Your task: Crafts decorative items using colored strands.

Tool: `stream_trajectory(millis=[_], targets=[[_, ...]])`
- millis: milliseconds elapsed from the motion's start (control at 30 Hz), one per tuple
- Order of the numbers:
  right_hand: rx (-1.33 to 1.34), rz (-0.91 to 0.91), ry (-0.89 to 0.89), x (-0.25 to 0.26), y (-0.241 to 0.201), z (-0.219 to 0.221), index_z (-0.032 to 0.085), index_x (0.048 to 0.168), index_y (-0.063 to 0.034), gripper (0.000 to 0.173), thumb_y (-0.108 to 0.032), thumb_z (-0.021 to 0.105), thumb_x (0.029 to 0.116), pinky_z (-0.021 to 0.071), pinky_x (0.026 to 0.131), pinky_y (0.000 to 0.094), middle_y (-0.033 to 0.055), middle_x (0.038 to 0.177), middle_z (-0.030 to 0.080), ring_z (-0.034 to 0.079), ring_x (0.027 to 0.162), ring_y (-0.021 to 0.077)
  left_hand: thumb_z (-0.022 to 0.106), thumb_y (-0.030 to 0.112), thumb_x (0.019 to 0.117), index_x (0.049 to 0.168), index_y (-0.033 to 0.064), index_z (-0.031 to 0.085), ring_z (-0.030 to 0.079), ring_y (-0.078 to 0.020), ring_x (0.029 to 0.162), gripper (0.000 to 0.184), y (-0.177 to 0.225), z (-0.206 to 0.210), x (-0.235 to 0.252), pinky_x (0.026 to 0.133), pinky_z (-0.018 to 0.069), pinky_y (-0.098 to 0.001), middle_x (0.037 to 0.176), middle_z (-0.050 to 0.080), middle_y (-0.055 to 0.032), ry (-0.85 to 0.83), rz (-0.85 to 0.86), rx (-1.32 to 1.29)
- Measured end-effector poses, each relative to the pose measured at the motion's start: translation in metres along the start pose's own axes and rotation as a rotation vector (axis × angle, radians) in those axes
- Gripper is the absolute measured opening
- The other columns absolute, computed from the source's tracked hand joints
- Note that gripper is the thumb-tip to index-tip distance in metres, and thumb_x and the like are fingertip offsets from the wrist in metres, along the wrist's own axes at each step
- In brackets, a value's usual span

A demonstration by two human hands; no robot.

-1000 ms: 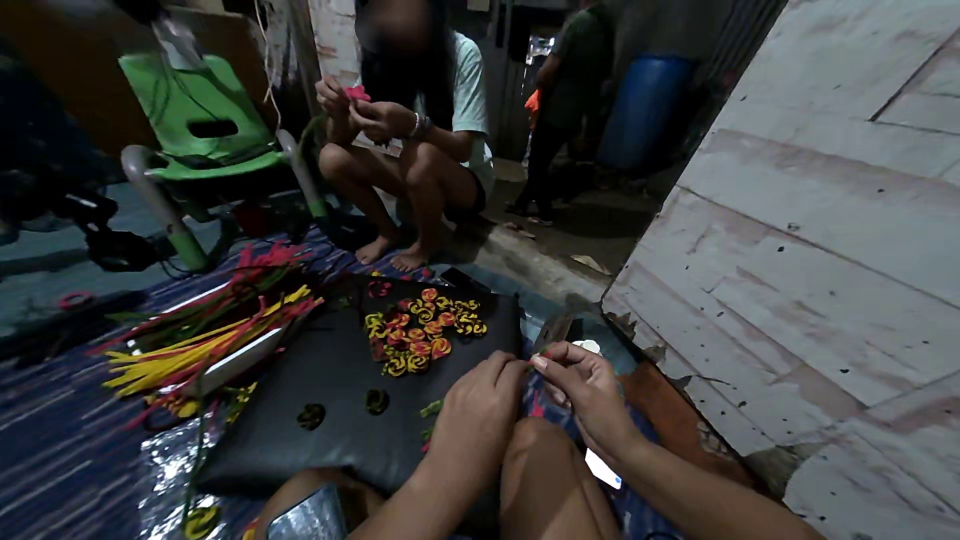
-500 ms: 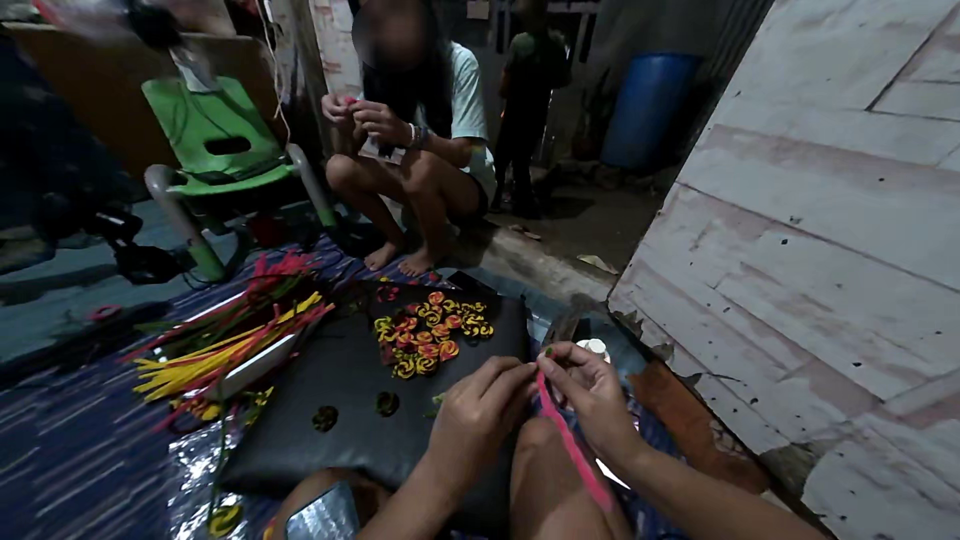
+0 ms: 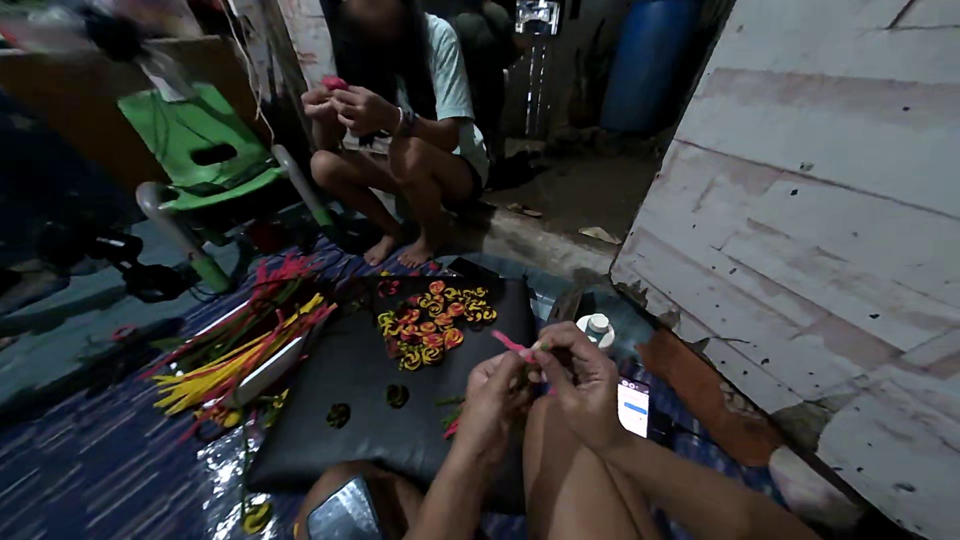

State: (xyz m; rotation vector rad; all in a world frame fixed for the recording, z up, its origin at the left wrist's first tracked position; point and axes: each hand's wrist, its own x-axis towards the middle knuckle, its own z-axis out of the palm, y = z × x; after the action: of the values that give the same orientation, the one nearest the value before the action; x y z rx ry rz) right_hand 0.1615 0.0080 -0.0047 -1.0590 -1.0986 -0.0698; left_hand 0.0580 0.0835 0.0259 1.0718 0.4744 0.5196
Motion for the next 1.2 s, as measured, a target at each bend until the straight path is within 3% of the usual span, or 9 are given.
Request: stream_trajectory(millis=[100,233,433,733,867,933,1033,1100,1200], targets=[[-0.02,0.028,0.001,-0.001,0.003,-0.01,0.069,0.096,-0.0007,0.008,-0.008,0.071,0.0932,0.0551,0.072,0.0121,0.0012,0.098,0.069,0.064,0.085,-0.0024,0.068,0.003,0.0913,0.088,0.0065,0.069,0.055,0.0043,0.056,0.005,-0.013,-0.008,0.003,0.052,0.0466,-0.0123,0.074,0.067,0.0075,0.155,0.466,0.291],[0.025,0.133,0.035,-0.004,0.001,-0.013,0.07,0.093,0.0011,0.006,-0.004,0.071,0.09,0.0549,0.069,0.0122,0.0004,0.094,0.07,0.064,0.079,-0.0029,0.067,0.017,0.0973,0.102,-0.0026,0.073,0.058,-0.0009,0.068,0.021,-0.022,-0.028,0.013,0.061,0.0482,-0.0113,0.093,0.069,-0.0093,0.104,1.036,0.894],[0.029,0.217,-0.011,-0.004,-0.004,-0.024,0.072,0.091,0.0027,0.009,-0.006,0.072,0.089,0.0527,0.066,0.0111,0.0012,0.092,0.07,0.062,0.076,-0.0042,0.059,0.012,0.0922,0.105,0.0073,0.072,0.064,-0.0134,0.066,0.019,-0.001,-0.041,0.008,0.051,0.0496,-0.0231,0.101,0.071,-0.0103,-0.148,1.147,1.332],[0.205,0.468,-0.016,0.003,-0.014,-0.026,0.071,0.095,-0.0017,0.003,-0.003,0.068,0.0931,0.0508,0.059,0.0122,-0.005,0.086,0.071,0.059,0.064,-0.0051,0.059,0.01,0.1015,0.106,0.0057,0.07,0.06,-0.0163,0.066,0.013,0.003,-0.048,0.019,0.06,0.0495,-0.0227,0.094,0.069,-0.0111,-0.119,1.558,1.428],[0.228,0.415,-0.007,0.003,-0.019,-0.022,0.069,0.099,-0.0004,0.007,-0.005,0.065,0.096,0.0495,0.059,0.0116,-0.0062,0.088,0.068,0.056,0.064,-0.0062,0.065,0.016,0.0995,0.102,0.0071,0.074,0.065,-0.0027,0.086,0.012,-0.013,-0.038,0.014,0.079,0.0524,-0.0119,0.097,0.069,-0.0048,-0.088,1.188,0.89],[0.172,0.282,-0.019,0.001,-0.019,-0.019,0.068,0.099,0.0027,0.009,-0.004,0.064,0.0964,0.051,0.064,0.0114,-0.002,0.096,0.067,0.058,0.074,-0.0056,0.062,0.011,0.0989,0.089,0.0111,0.075,0.058,0.0115,0.069,0.017,-0.019,-0.022,-0.003,0.062,0.0472,-0.0057,0.085,0.069,0.0118,-0.078,0.622,0.44],[0.079,0.16,-0.05,-0.005,-0.013,-0.015,0.067,0.099,0.0055,0.011,-0.005,0.065,0.0965,0.0558,0.072,0.014,0.0051,0.101,0.068,0.064,0.083,-0.0008,0.041,0.024,0.1079,0.091,0.0196,0.068,0.044,0.0083,0.047,0.032,-0.016,-0.019,-0.011,0.044,0.0394,-0.0081,0.074,0.061,0.0122,-0.288,-0.219,-0.116],[0.052,0.125,-0.065,-0.007,-0.009,-0.017,0.067,0.099,0.0043,0.011,-0.006,0.065,0.0967,0.056,0.074,0.0139,0.0049,0.101,0.068,0.065,0.085,-0.0006,0.041,0.022,0.1084,0.093,0.017,0.068,0.042,0.0069,0.046,0.031,-0.016,-0.022,-0.01,0.043,0.0385,-0.009,0.074,0.06,0.0102,-0.276,-0.281,-0.125],[0.057,0.159,-0.045,-0.008,-0.006,-0.02,0.068,0.096,0.0025,0.008,-0.005,0.068,0.0934,0.0543,0.071,0.0125,0.0028,0.098,0.069,0.064,0.083,-0.002,0.06,0.006,0.0974,0.082,0.0093,0.072,0.047,0.0048,0.048,0.02,-0.019,-0.019,-0.008,0.045,0.039,-0.0118,0.068,0.064,0.0073,0.033,0.096,0.203]])
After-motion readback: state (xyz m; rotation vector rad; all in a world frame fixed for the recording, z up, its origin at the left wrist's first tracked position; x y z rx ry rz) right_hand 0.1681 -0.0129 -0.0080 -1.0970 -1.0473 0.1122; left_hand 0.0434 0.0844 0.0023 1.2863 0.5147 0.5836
